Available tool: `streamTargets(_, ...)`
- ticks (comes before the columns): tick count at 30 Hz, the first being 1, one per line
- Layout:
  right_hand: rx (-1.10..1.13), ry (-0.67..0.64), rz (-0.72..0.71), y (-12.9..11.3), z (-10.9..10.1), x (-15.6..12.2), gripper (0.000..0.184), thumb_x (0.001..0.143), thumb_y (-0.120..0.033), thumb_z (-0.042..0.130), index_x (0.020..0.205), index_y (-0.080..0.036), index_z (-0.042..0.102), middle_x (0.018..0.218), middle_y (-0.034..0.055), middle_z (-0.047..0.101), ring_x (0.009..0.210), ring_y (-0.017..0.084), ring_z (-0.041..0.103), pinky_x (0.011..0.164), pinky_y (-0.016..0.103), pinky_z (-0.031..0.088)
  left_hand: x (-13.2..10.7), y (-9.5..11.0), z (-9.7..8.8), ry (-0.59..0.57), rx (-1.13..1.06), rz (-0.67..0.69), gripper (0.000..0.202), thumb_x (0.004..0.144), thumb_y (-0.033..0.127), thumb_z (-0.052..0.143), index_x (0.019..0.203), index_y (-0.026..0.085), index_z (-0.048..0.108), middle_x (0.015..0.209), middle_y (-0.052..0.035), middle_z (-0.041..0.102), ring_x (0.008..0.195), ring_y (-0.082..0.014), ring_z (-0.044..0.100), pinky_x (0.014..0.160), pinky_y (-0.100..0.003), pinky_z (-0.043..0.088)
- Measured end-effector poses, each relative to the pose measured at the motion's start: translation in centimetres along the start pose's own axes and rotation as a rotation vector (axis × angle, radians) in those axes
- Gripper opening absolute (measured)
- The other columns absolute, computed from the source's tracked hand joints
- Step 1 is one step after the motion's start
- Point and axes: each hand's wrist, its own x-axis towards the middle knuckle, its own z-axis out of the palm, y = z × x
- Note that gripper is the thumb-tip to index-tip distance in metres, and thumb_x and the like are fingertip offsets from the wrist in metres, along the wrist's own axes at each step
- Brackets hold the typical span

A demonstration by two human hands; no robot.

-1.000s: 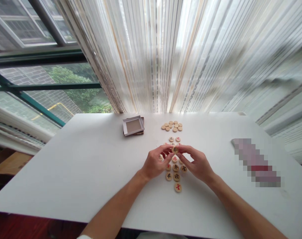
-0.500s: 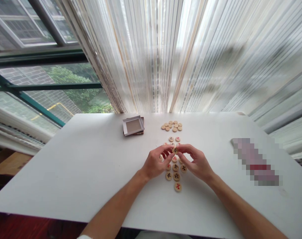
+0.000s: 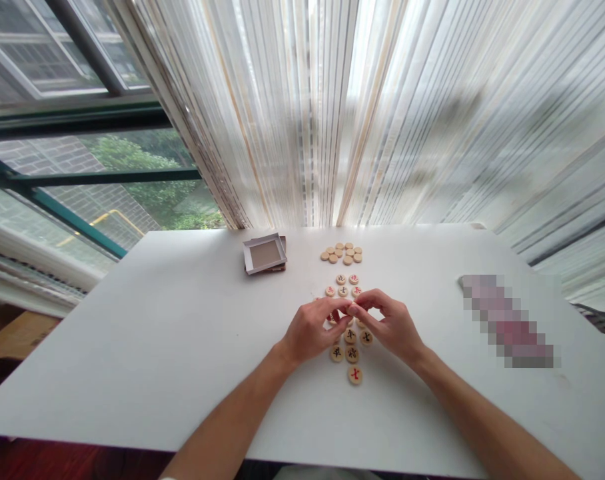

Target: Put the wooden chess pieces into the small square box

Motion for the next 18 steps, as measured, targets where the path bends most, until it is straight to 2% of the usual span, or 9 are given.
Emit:
streamTargets(11, 0.056, -0.052, -0.016, 0.18, -0.13, -0.25, 0.017, 0.095, -0.028, 0.062, 0.109, -0.021, 0.066, 0.097, 0.0066, 0.074, 0.085, 0.02, 0.072, 0.077, 0.033, 0.062, 0.25, 0.26, -0.29, 0.034, -0.134, -0.128, 0.026, 0.091, 0.021, 0.065, 0.117, 0.018, 0.064, 0.095, -0.0052, 0.074, 0.073, -0.0131, 0.068, 0.069, -0.026, 0.06)
streamTargets(18, 0.081, -0.075, -0.016, -0.05, 0.03, -0.26, 0.022, 0.093, -0.026, 0.064, 0.114, -0.021, 0.064, 0.099, 0.007, 0.072, 0.088, 0.021, 0.071, 0.081, 0.036, 0.062, 0.21, 0.39, -0.26, 0.037, -0.194, -0.174, 0.028, 0.091, 0.021, 0.065, 0.118, 0.018, 0.064, 0.096, -0.0058, 0.073, 0.076, -0.0136, 0.069, 0.072, -0.027, 0.06)
